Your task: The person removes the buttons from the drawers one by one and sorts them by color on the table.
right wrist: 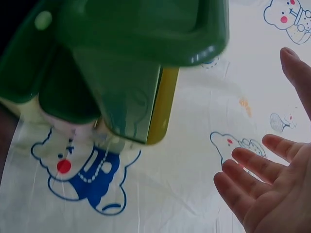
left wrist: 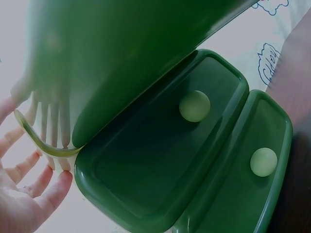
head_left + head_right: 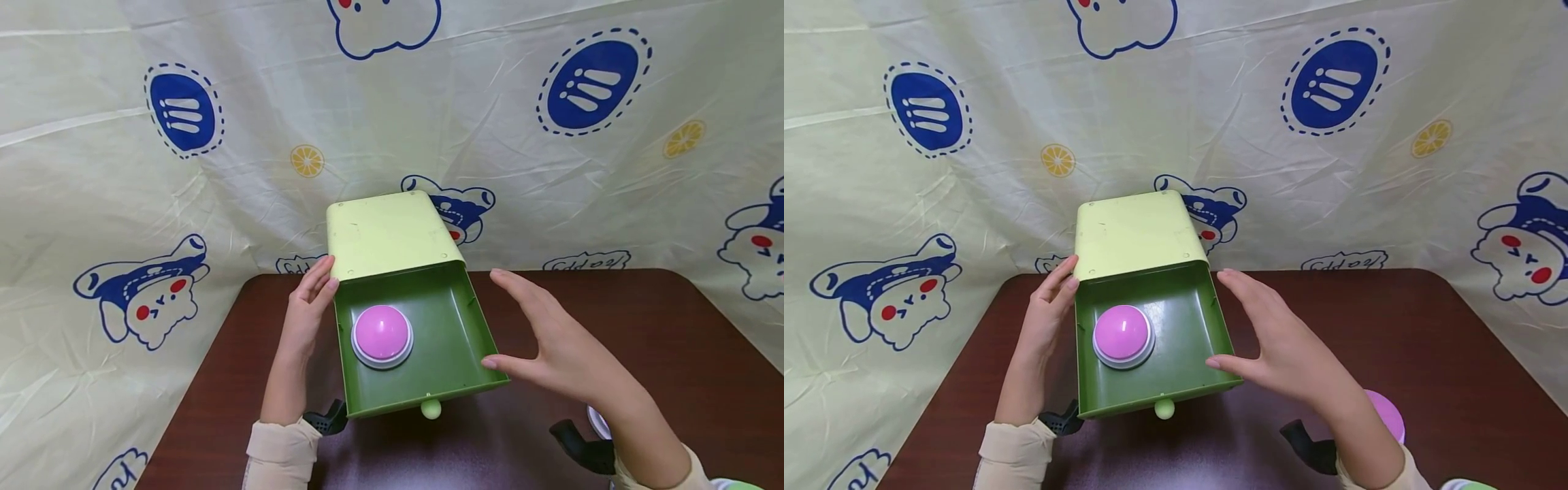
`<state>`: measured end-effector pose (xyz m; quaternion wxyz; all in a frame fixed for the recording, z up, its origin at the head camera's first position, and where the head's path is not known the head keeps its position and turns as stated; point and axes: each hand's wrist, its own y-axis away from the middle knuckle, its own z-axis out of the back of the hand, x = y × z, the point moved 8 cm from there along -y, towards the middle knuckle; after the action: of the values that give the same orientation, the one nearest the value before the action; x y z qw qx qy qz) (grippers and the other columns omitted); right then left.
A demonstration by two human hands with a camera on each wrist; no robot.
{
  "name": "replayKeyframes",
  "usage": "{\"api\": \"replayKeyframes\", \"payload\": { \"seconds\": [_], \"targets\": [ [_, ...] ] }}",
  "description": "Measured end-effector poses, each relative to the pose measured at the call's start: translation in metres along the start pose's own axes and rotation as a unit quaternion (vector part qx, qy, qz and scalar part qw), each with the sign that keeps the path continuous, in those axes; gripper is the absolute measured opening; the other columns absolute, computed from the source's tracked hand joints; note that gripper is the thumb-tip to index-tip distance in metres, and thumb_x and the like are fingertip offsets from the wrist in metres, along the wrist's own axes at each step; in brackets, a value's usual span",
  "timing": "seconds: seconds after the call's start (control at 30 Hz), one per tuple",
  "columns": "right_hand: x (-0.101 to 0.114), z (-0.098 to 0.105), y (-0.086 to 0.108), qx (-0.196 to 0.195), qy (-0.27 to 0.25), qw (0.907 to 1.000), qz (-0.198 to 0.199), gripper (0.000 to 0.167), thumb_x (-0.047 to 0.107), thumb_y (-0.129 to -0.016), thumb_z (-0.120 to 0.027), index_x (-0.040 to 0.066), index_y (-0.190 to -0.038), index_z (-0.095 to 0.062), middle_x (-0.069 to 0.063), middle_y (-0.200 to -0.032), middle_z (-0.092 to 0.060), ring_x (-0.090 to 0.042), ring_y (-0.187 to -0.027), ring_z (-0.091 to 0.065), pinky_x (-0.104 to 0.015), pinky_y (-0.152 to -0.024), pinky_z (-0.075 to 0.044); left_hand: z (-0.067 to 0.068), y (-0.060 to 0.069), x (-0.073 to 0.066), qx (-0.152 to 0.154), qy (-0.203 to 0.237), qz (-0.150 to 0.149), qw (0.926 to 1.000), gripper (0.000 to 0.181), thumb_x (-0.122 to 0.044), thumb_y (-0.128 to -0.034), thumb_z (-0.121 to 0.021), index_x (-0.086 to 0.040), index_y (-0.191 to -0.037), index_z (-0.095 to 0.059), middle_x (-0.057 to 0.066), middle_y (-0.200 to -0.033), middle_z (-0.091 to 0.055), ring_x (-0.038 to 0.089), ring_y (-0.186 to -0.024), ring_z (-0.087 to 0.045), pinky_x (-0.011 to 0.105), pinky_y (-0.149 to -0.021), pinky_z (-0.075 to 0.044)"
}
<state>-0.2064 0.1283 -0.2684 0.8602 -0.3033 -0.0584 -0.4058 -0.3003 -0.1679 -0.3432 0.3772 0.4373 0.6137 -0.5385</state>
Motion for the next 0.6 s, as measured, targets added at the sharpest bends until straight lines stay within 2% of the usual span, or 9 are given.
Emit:
{"api": "replayKeyframes", "payload": {
  "seconds": [0.1, 0.27, 0.43, 0.6],
  "targets": [
    [0.006, -0.007, -0.006, 0.007, -0.010, 0.9999, 0.012, 0.099, 0.035, -0.064, -0.081, 0.019, -0.143, -0.023, -0.004, -0.140, -0.031, -0.023, -0.124, -0.031, -0.044, -0.094, -0.033, 0.000, 0.000, 0.000, -0.001, 0.000, 0.000, 1.0000, 0.044, -0.012, -0.0897, -0.056, -0.005, -0.132, -0.046, 0.000, -0.137, -0.036, 0.015, -0.120, -0.039, 0.026, -0.096, -0.034],
    [0.017, -0.018, -0.015, 0.017, -0.028, 0.9986, 0.041, 0.097, 0.040, -0.065, -0.079, 0.017, -0.142, -0.024, -0.002, -0.139, -0.032, -0.019, -0.124, -0.031, -0.033, -0.099, -0.031, 0.001, 0.000, 0.001, -0.003, 0.001, 0.002, 1.0000, 0.044, -0.013, -0.0896, -0.056, -0.005, -0.131, -0.046, -0.001, -0.136, -0.037, 0.014, -0.120, -0.040, 0.026, -0.097, -0.034],
    [0.025, -0.032, -0.024, 0.043, -0.059, 0.9965, 0.041, 0.091, 0.048, -0.069, -0.073, 0.020, -0.142, -0.024, 0.001, -0.140, -0.030, -0.017, -0.126, -0.029, -0.040, -0.098, -0.032, 0.000, 0.000, 0.000, -0.002, -0.002, 0.001, 1.0000, 0.044, -0.013, -0.0897, -0.056, -0.005, -0.132, -0.045, -0.001, -0.137, -0.036, 0.015, -0.120, -0.040, 0.025, -0.096, -0.034],
    [0.028, -0.047, -0.037, 0.073, -0.083, 0.9931, 0.038, 0.088, 0.054, -0.071, -0.067, 0.021, -0.141, -0.024, 0.002, -0.139, -0.031, -0.016, -0.126, -0.029, -0.041, -0.098, -0.032, 0.000, 0.000, 0.000, -0.002, -0.004, -0.003, 1.0000, 0.045, -0.013, -0.0895, -0.056, -0.004, -0.132, -0.045, 0.001, -0.138, -0.035, 0.017, -0.121, -0.038, 0.025, -0.096, -0.034]
  ]
}}
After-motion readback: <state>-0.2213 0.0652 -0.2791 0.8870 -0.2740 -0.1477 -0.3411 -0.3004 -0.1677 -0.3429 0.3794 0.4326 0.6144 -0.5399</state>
